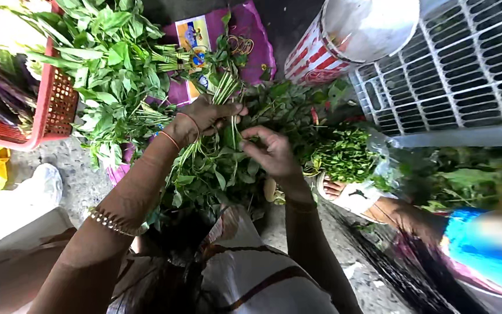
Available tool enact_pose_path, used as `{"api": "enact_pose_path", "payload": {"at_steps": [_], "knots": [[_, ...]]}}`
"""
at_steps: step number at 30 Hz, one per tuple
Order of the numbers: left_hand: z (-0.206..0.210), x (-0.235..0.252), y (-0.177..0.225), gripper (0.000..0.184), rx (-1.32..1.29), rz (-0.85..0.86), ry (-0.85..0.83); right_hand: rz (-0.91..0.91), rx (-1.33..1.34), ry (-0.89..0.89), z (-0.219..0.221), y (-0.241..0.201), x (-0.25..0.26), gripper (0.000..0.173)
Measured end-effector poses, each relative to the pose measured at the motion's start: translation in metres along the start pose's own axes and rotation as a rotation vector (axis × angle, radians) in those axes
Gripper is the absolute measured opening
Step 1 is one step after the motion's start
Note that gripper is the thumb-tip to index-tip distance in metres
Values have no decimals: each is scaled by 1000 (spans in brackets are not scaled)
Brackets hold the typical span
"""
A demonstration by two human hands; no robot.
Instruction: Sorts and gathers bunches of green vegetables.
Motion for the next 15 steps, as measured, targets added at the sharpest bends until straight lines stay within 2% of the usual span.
{"api": "enact_pose_path", "payload": {"at_steps": [4, 7, 12, 15], "knots": [[-8, -1, 0, 15, 48, -11, 92, -36, -131, 179, -35, -3, -7, 28], [-11, 0, -9, 18, 19, 8, 72, -7, -151, 331, -51, -1, -11, 32], [-12, -7, -12, 18, -123, -39, 25, 15, -14, 284, -42, -1, -7, 29], [-9, -14, -13, 24, -9, 18, 49, 1, 77, 285, -30, -5, -1, 26]]}}
Point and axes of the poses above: each hand's wrist, its own x-axis towards the middle knuckle, its own z-axis out of the palm, y = z × x, the point moved 4 cm from there along x, towards the middle knuckle, and after that the axes turned 7 degrees about x, right-handed, at the moved point
